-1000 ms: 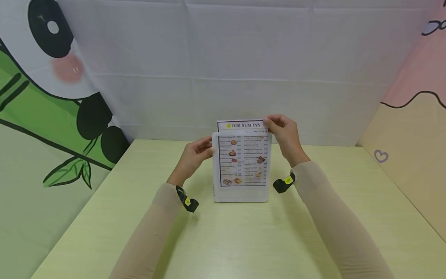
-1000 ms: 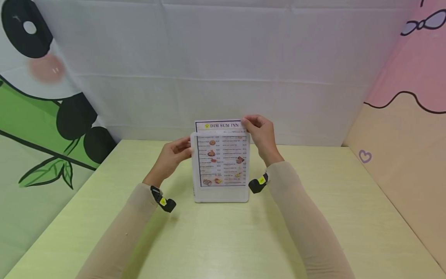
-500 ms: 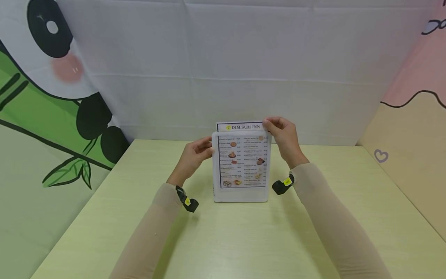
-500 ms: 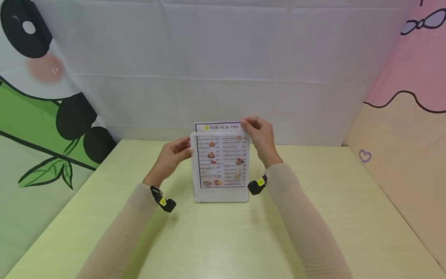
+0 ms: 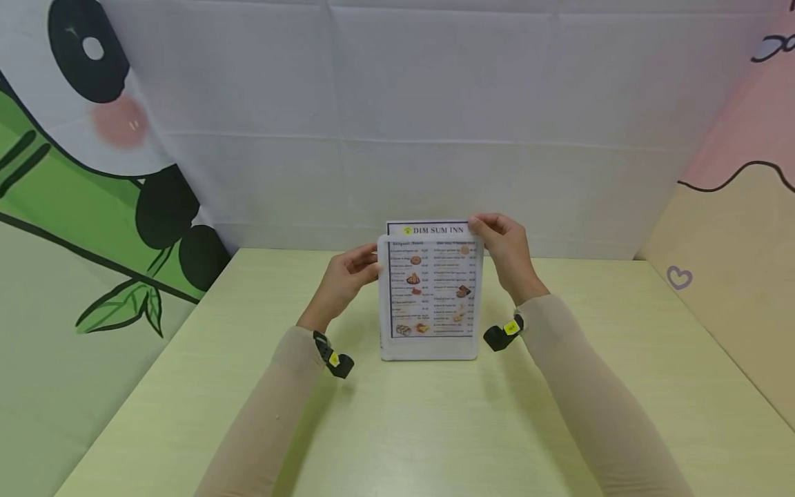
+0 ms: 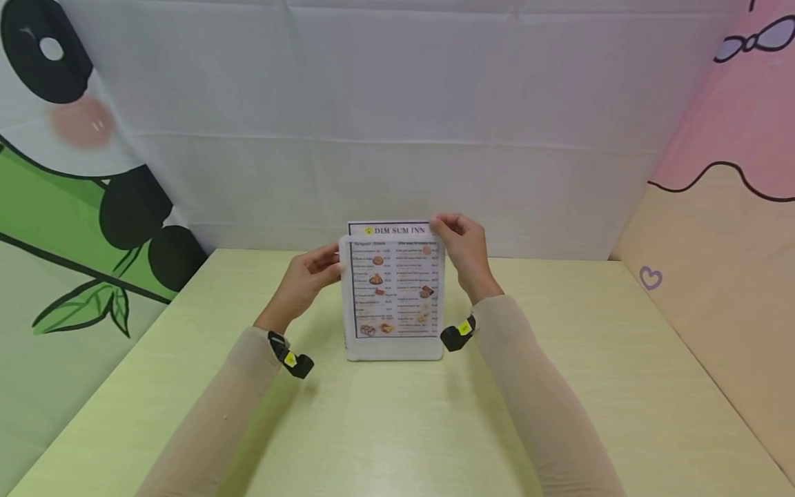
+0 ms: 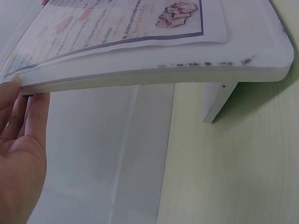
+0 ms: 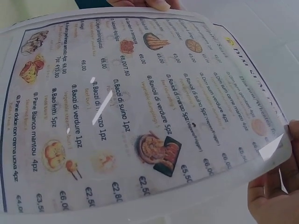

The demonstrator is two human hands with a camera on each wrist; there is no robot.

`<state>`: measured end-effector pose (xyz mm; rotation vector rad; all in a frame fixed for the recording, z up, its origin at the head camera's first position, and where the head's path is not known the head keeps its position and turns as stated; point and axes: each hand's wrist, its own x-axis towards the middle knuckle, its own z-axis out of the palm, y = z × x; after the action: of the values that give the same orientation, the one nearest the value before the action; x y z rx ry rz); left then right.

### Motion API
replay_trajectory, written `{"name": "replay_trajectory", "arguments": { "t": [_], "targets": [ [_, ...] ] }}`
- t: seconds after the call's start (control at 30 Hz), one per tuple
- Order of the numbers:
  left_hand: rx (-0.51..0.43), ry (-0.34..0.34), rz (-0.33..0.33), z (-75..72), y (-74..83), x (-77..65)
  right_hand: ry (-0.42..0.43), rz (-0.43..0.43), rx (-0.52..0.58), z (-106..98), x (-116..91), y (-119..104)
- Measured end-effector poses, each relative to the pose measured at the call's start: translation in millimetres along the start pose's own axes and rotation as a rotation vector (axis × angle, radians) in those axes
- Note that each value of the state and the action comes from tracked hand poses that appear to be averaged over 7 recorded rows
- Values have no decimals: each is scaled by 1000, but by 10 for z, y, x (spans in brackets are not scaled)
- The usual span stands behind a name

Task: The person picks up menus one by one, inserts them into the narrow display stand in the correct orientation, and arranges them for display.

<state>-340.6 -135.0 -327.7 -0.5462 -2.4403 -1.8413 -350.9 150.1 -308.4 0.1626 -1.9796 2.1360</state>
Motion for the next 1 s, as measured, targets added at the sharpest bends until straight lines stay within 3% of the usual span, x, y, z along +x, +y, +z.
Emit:
{"name": "replay_trajectory", "arguments": {
  "t": [0.57,1.0],
  "targets": [
    [3,-1,12,-13,-7,-11,-38,-7,38,11,-44,51],
    [-15,-7,21,-16,-20,-3,-22,-9,80,46,-62,67]
  ]
}}
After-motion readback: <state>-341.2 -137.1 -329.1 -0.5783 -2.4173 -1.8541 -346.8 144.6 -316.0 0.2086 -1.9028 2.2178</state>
